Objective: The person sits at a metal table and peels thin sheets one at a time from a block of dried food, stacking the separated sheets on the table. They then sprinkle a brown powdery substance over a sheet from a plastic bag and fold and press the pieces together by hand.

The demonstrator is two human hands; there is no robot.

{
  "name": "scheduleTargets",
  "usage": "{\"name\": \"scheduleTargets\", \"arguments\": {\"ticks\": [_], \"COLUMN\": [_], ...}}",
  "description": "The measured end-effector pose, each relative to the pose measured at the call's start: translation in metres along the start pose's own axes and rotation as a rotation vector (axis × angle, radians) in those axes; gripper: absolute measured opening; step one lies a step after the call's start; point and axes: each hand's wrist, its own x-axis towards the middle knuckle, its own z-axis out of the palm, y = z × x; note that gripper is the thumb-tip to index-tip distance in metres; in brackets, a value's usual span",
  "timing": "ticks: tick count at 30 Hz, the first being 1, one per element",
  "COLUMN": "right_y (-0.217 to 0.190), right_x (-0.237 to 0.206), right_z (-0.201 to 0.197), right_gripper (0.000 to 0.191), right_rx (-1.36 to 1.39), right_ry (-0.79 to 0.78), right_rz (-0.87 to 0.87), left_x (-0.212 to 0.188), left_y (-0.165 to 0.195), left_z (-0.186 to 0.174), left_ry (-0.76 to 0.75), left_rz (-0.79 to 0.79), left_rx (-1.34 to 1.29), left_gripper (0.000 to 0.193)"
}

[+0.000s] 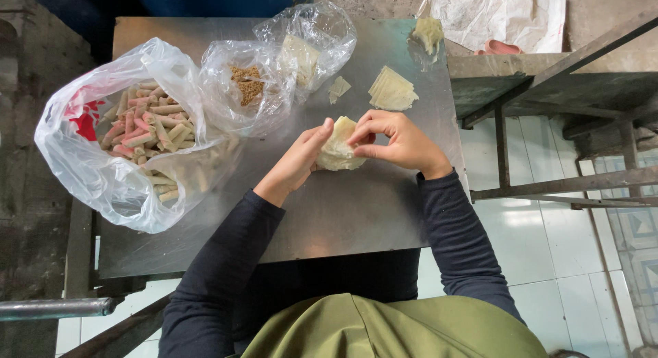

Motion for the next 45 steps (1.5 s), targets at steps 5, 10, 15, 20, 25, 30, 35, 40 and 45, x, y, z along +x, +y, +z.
{"name": "scheduleTargets", "arguments": {"ticks": [5,10,15,20,25,30,35,40,45], "right_y": [-0.003,-0.004,0.0,0.011,0.014,0.005,-0.003,0.017,0.063], "right_x": [0.0,-0.002,-0.002,-0.003,-0.003,0.002,0.003,-0.003,-0.007], "right_z": [0.003,0.002,0.003,0.006,0.013,0.018,0.018,0.017,-0.008], "right_gripper": [0.012,0.013,0.009,0.007,0.009,0.013,0.024,0.018,0.011], "right_rx": [0.04,0.031,0.028,0.134,0.115,-0.014,-0.079,-0.066,0.417], "right_ry": [0.013,-0.005,0.017,0.104,0.153,0.22,0.143,0.155,0.409], "right_rz": [0.105,0.057,0.012,0.159,0.153,0.08,0.067,0.128,0.331], "left_x": [-0.002,-0.004,-0.001,0.001,0.0,0.004,0.007,0.011,0.011], "left_y": [0.001,0.001,0.0,-0.003,-0.009,-0.014,-0.021,-0.024,-0.025], "left_z": [0.002,0.003,0.002,0.004,0.008,0.003,0.0,-0.001,-0.004], "left_ry": [0.041,0.034,0.042,0.002,0.042,0.073,0.081,0.04,0.061], "left_rz": [-0.033,-0.03,-0.042,0.053,0.122,0.127,0.083,0.068,0.001], "left_rx": [0.018,0.017,-0.021,0.057,0.147,0.177,0.147,0.207,0.173], "left_gripper": [0.07,0.071,0.07,0.06,0.051,0.047,0.041,0.037,0.036]}}
